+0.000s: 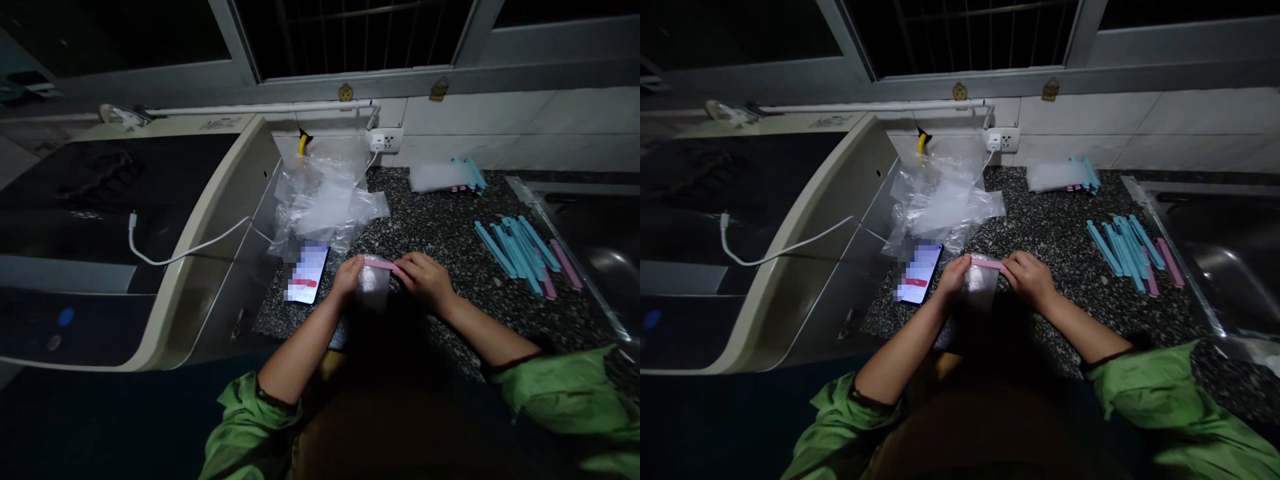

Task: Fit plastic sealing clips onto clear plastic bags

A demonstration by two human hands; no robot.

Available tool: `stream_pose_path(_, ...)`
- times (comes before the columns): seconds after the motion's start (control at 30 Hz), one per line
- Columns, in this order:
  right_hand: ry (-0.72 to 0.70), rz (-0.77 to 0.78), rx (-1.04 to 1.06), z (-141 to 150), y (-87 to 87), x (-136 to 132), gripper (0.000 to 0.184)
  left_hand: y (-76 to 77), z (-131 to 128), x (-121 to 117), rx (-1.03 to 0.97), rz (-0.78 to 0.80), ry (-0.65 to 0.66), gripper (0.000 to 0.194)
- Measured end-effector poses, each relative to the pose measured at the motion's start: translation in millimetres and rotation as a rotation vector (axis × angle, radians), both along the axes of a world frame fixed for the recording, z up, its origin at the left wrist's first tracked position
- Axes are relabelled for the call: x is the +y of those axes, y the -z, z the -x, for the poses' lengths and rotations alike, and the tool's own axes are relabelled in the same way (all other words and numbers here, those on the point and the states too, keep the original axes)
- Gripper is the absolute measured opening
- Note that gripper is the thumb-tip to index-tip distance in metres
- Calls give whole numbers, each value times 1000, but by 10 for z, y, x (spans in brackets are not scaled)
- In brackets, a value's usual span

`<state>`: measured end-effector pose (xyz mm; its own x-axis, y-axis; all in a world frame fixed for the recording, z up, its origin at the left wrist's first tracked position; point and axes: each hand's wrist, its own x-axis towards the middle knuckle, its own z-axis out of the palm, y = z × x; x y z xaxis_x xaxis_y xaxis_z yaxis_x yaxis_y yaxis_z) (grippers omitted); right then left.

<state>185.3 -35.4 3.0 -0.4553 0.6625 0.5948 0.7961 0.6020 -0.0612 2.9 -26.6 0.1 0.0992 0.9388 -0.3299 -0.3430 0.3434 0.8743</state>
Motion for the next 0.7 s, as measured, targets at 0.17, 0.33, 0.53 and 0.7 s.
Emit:
stream_pose_path(0.17,-20,-21,20,17,-3,6,20,-41,-9,-18,8,18,-47,37)
stream_pose_path(0.33,-29,-15,36,24,0,18,19,-48,-8,-21,7,23,-76,35)
stream_pose_path(0.53,-67,-36,80,27,-5,22,16,-16,-5,-23,-15,11,-68,35)
stream_pose_path(0.7,-56,-39,74,23,1,28,17,5,-10,-18,-39,7,-80,38)
